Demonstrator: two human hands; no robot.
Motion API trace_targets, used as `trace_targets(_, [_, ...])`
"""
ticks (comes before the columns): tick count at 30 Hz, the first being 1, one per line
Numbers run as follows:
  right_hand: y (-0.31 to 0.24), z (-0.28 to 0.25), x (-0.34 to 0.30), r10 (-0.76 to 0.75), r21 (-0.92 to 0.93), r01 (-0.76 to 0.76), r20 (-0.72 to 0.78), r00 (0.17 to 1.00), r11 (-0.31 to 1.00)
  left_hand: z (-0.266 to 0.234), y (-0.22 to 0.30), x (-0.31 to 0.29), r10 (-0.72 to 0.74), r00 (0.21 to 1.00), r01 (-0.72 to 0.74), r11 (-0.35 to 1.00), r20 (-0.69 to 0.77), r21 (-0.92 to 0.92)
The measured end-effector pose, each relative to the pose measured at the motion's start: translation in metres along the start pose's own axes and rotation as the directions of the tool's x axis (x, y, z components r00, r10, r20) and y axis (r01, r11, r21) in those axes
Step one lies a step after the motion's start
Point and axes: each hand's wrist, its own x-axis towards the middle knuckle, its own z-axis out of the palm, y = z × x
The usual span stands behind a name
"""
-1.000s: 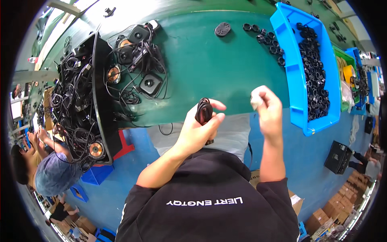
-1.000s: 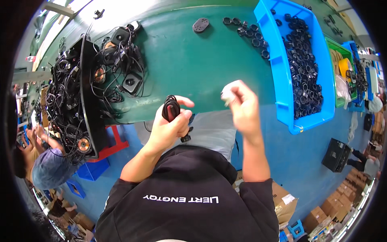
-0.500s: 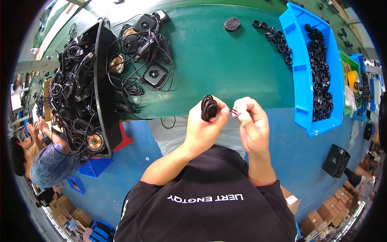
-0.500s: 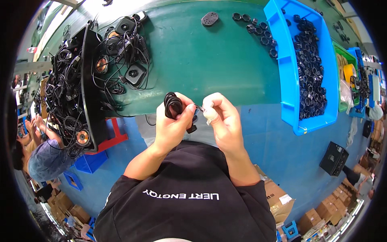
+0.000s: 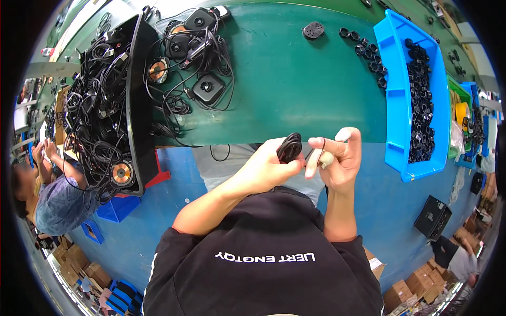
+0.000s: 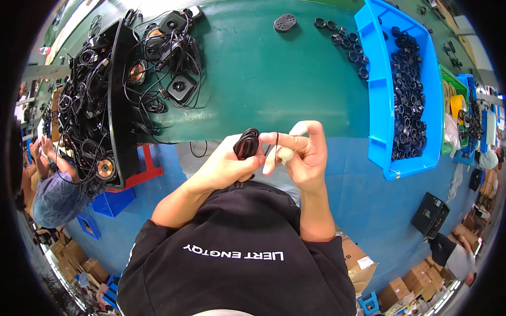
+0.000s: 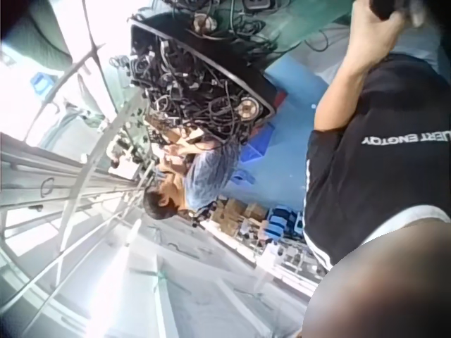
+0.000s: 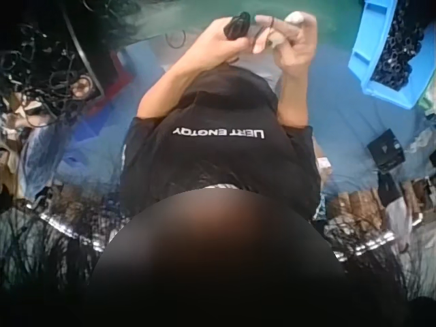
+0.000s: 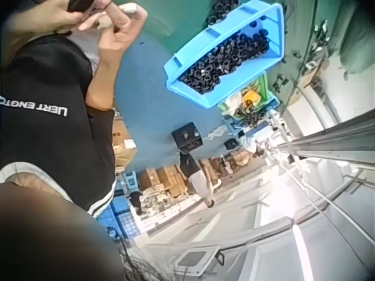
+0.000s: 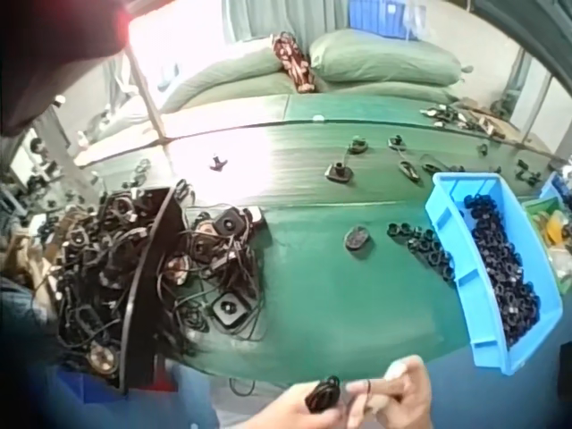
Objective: Assembling small electronic camera components on a factory production line.
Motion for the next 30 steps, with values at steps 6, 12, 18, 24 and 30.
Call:
trace_targets(6, [-0.002,-0.004,0.009,-0.002,-0.099,0.008,0.059,0.998,0.995,-0.018,0.014,-0.006,-0.135,0.975,0.126,0.990,0.176,0.062])
trace_targets(12, [-0.017,0.010,0.023,0.134,-0.659,0.059,0.238,0.962,0.750,-0.016,0.018,-0.004,0.028,0.979,-0.120,0.880,0.202,0.460])
trace_targets(18, [-0.040,0.032,0.029,0.284,-0.861,0.094,0.265,0.921,0.500,-0.015,-0.001,0.002,0.112,0.963,-0.243,0.757,0.245,0.607])
trace_targets(24, [-0.040,0.037,0.030,0.204,-0.777,0.059,0.236,0.950,0.627,-0.017,0.014,0.008,0.023,0.963,-0.163,0.842,0.268,0.515])
trace_targets(30, [-0.045,0.032,0.030,0.400,-0.785,-0.122,0.170,0.901,0.607,-0.006,0.006,0.001,0.060,0.946,-0.227,0.822,0.318,0.522])
